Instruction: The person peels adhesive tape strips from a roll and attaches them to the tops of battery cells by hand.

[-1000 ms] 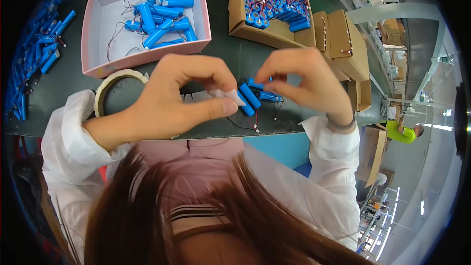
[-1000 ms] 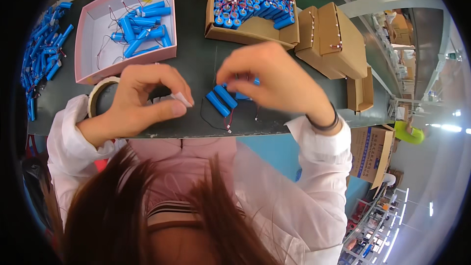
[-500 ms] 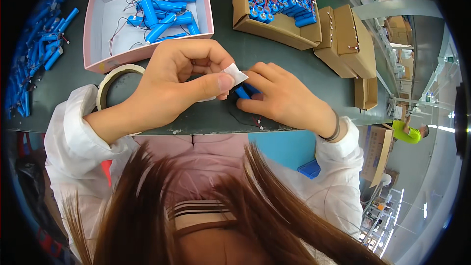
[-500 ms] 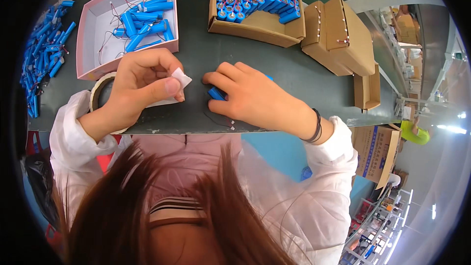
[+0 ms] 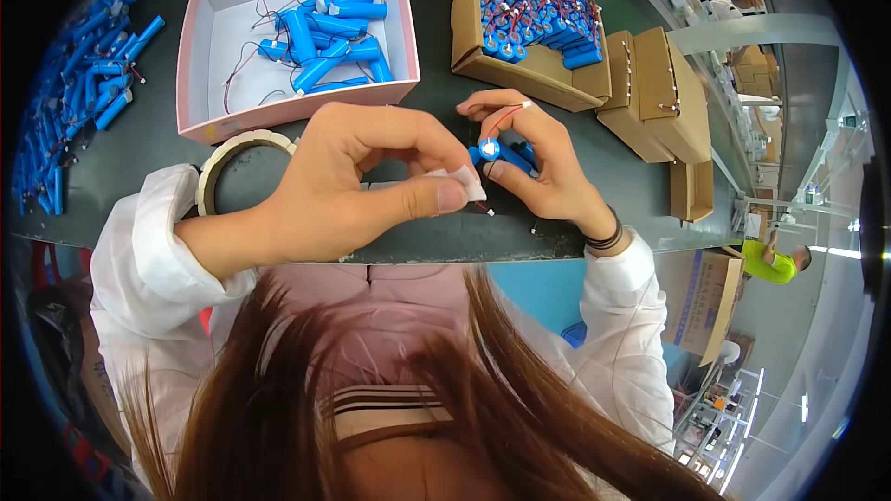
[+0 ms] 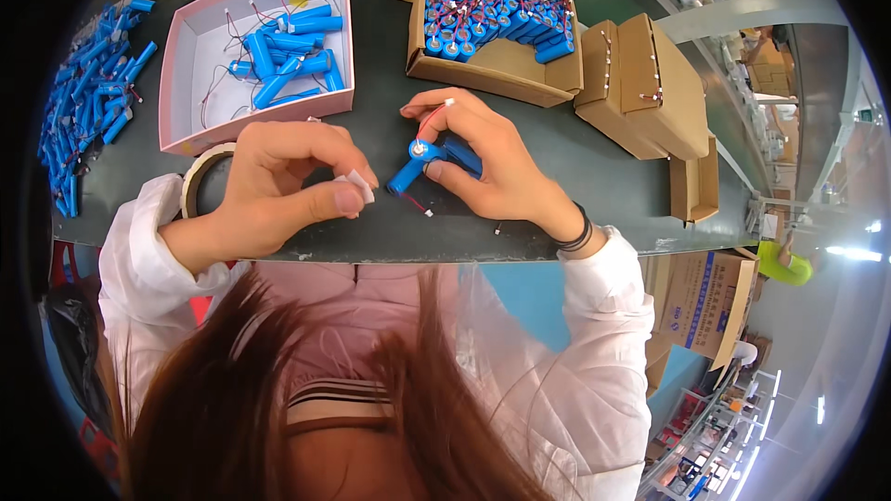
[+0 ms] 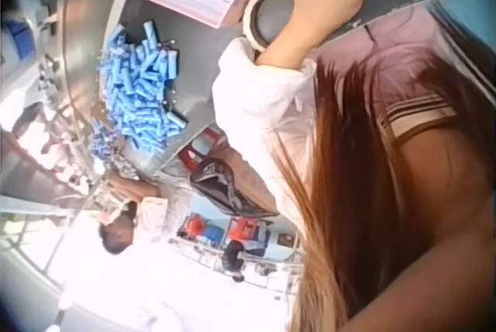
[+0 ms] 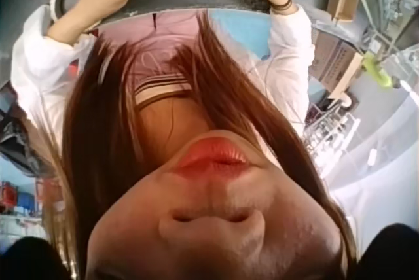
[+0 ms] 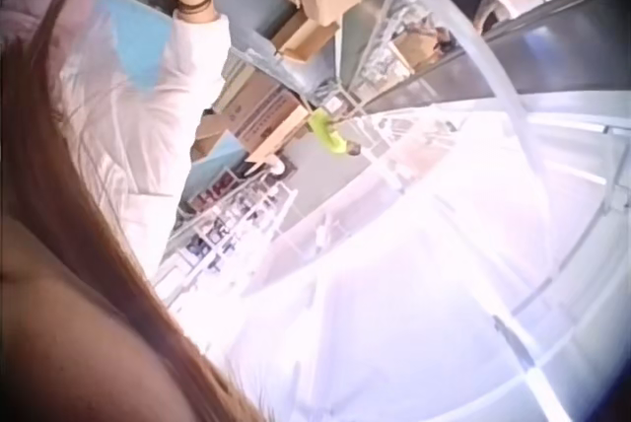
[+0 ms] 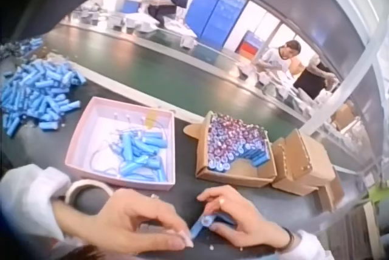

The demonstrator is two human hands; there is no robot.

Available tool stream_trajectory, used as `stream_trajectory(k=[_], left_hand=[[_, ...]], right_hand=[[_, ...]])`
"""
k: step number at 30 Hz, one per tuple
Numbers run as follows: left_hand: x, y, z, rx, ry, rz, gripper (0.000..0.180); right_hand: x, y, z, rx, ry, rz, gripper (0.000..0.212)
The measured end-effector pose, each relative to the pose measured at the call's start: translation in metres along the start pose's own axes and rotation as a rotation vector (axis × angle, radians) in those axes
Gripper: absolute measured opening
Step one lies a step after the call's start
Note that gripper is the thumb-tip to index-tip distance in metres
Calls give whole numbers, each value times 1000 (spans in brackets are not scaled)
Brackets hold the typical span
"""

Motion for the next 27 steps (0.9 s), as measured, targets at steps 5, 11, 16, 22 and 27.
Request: stream_trajectory(k=[5, 11, 16, 22, 27], left_hand=[[3, 1, 0, -1, 23, -86, 11], [12, 4, 0, -46, 28, -321, 12], [17, 1, -2, -72, 6, -406, 12], [17, 2, -1, 12, 80, -447, 11], [15, 1, 0, 18, 102, -494, 10]], right_hand=[[-12, 2, 8, 20, 234, 116, 22], [-16, -1, 12, -34, 288, 205, 32], [-5, 5, 11, 71, 213, 108, 32], [-3, 9, 17, 24, 133, 105, 27], [-4, 24, 17, 149, -42, 252, 11]])
Point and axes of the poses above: each hand's wrist, its own y-axis towards the middle knuckle, its own z-axis out of the palm, x = y × z, the point moved 3 cm from there along y, towards the middle knuckle, and after that the axes turned 8 degrees about z, right-handed, at the moved point
